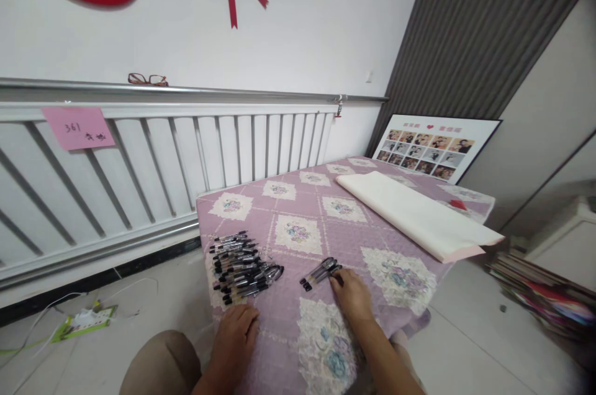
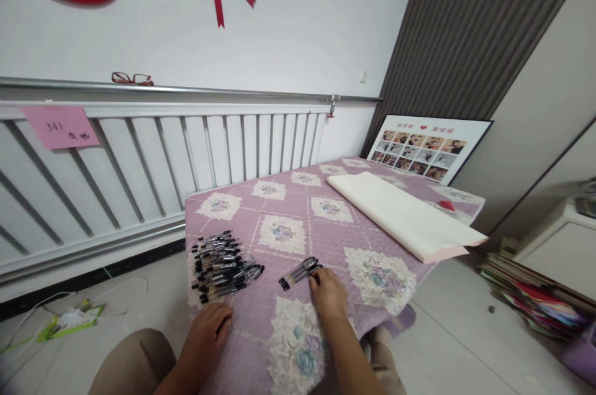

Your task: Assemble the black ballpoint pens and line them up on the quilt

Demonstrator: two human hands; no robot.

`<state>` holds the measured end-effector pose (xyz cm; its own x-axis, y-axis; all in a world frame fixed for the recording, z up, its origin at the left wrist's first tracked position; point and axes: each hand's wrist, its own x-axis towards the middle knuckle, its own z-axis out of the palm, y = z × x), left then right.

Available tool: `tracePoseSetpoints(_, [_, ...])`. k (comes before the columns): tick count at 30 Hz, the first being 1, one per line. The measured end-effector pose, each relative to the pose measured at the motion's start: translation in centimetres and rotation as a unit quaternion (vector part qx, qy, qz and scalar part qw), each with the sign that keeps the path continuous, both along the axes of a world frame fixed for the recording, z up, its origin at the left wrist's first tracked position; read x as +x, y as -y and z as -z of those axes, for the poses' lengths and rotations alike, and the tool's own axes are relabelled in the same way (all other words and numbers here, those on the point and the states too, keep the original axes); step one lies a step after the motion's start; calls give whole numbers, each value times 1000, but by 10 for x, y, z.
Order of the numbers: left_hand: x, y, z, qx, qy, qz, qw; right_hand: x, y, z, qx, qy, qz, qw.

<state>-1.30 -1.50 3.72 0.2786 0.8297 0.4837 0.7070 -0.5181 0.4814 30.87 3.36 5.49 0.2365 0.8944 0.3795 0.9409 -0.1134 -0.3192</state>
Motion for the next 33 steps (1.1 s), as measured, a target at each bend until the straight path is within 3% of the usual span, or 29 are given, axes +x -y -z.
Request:
tracePoseSetpoints(24, [1, -1, 0, -14, 5, -5, 1000, -4, 13, 8, 45, -53, -21, 997])
tracePoseSetpoints(33, [1, 2, -5, -15, 9, -11, 1000, -2, 9, 11, 70, -52, 29, 996])
